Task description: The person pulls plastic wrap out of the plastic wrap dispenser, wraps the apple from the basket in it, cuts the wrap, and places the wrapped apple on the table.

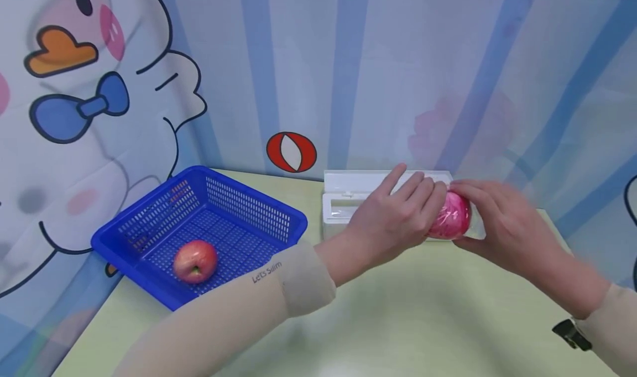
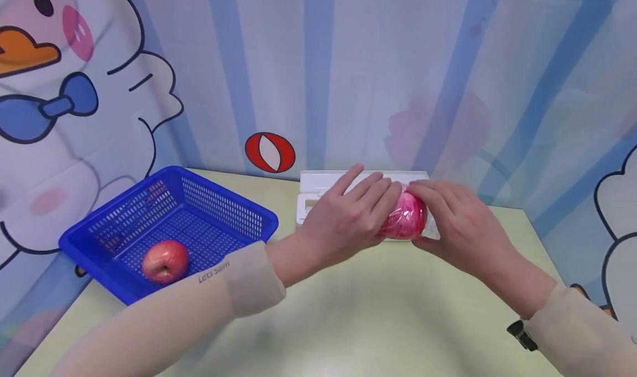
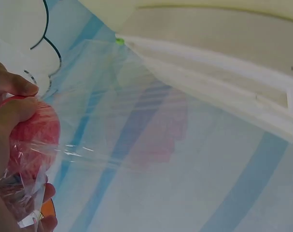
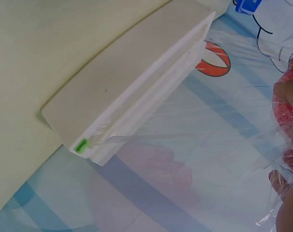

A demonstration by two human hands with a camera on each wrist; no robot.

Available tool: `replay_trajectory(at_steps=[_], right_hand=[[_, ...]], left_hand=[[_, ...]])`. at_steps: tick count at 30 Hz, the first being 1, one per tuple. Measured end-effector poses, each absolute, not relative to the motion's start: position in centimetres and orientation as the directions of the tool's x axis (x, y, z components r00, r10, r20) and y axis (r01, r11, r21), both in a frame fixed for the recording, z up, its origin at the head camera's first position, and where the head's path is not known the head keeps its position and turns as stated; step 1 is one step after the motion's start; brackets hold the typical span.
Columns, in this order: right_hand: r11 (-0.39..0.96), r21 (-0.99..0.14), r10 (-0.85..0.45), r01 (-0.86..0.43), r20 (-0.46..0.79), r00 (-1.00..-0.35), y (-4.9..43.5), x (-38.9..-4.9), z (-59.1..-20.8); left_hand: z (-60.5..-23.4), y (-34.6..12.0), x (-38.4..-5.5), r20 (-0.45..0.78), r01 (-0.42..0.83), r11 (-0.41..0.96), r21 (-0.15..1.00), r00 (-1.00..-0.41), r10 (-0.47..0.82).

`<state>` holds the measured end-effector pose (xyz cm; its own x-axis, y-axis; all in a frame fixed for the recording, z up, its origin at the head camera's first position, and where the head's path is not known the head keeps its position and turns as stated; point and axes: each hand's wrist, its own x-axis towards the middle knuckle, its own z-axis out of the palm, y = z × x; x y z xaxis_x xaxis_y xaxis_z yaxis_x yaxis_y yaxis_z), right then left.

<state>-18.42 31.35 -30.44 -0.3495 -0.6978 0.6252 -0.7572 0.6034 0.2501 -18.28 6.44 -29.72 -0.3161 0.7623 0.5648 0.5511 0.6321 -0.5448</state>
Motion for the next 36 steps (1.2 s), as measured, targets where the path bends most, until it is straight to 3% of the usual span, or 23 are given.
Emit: replay_trajectory(at_steps=[8,15,22,29,36], right_hand=[[0.613,0.221,-0.688,-0.759,0.620,-0.376,31.7,-16.1,-34.5],[0.619,0.184,-0.674,-0.764,0.623,-0.396,31.9,-14.8,-38.3],[0.642,0.124,-0.659,-0.757,0.594,-0.461,31.6,-13.9,-41.2],[0.686,0.051,-0.639,-0.726,0.519,-0.568,31.3,-13.7,-43.4],[0.686,0.000,-0.628,-0.727,0.504,-0.593,31.0,-14.2,-45.0]], left_hand=[[-33.4,6.5,-15.7,0.566,0.580,0.652,-0.489,-0.358,0.743],[-36.6,6.4,-14.0,0.512,0.605,0.665,-0.438,-0.440,0.738],[-39.5,6.5,-13.3,0.489,0.617,0.671,-0.410,-0.472,0.733],[-42.1,6.5,-13.4,0.487,0.627,0.687,-0.367,-0.500,0.716],[-43.7,6.6,-14.1,0.424,0.642,0.720,-0.262,-0.594,0.684]])
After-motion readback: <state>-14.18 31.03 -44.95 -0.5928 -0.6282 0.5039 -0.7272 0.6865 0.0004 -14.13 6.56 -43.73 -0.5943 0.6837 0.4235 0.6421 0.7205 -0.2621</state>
